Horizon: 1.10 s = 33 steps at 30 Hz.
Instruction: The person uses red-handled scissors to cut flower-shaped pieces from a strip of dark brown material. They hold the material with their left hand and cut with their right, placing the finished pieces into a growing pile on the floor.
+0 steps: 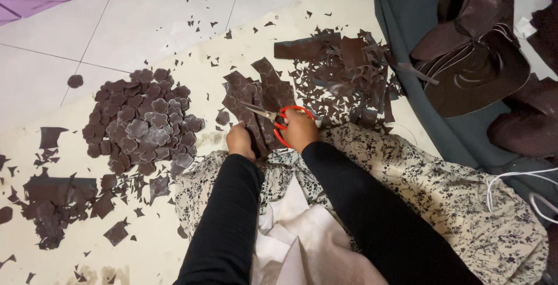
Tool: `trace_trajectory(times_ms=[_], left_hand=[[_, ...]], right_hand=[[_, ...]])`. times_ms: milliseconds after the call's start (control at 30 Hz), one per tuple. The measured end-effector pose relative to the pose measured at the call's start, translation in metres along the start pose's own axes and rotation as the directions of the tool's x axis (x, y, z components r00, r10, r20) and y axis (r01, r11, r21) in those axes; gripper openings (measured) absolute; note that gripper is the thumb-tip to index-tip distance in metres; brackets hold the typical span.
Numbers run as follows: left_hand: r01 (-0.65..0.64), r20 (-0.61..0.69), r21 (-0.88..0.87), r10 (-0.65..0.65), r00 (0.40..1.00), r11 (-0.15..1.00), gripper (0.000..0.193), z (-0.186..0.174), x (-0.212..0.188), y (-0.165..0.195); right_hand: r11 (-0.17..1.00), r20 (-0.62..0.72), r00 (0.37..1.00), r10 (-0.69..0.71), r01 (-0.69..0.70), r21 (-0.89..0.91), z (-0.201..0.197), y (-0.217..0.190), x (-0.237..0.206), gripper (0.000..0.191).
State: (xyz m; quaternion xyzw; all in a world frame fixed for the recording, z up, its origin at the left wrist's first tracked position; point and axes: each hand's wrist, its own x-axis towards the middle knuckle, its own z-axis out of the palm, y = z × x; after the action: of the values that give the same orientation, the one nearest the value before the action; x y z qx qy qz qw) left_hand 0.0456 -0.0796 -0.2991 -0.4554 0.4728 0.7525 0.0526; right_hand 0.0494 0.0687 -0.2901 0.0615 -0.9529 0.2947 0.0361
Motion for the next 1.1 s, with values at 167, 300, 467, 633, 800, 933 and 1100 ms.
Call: trace_trajectory(times_ms=[167, 300, 467, 633, 800, 933, 1100], left_hand=[[0.019, 0.002, -0.007, -0.019, 1.0, 1.0, 0.051, -0.001, 0.002, -0.001], [0.018, -0.011, -0.025, -0.018, 1.0, 1.0, 0.049, -0.001, 0.006, -0.003], [-0.018, 0.012, -0.093, 0.019, 1.0, 0.996, 0.042, -0.003, 0.012, -0.007], [-0.12, 0.019, -0.07, 0.122, 0.992, 0.99, 0.038, -0.001, 0.014, -0.009], [-0.265, 0.045, 0.042, 0.263, 0.964, 0.963, 0.036, 0.0, 0.011, -0.007], [-0.388, 0.211, 0.171, 0.351, 0.912, 0.906, 0.035, 0.001, 0.002, -0.008], [-0.633, 0.396, 0.371, 0.501, 0.77, 0.68, 0.029, 0.007, -0.017, -0.014]], right_hand=[[0.991, 0.014, 1.0, 0.017, -0.018, 0.134, -0.002, 0.005, 0.005, 0.034], [0.932, -0.004, 0.997, -0.074, 0.071, 0.356, -0.017, 0.02, 0.016, 0.028], [0.927, -0.092, 0.991, 0.093, -0.052, 0.372, -0.062, 0.063, 0.024, 0.014], [0.972, -0.418, 0.879, 0.228, -0.184, 0.143, -0.086, 0.101, 0.023, 0.024], [0.853, -0.187, 0.936, 0.298, -0.173, 0.493, -0.061, 0.093, 0.028, 0.025], [0.87, 0.082, 0.955, 0.286, -0.295, 0.394, -0.049, 0.069, 0.028, 0.03], [0.945, 0.143, 0.977, 0.16, -0.193, 0.263, -0.05, 0.047, 0.024, 0.038]])
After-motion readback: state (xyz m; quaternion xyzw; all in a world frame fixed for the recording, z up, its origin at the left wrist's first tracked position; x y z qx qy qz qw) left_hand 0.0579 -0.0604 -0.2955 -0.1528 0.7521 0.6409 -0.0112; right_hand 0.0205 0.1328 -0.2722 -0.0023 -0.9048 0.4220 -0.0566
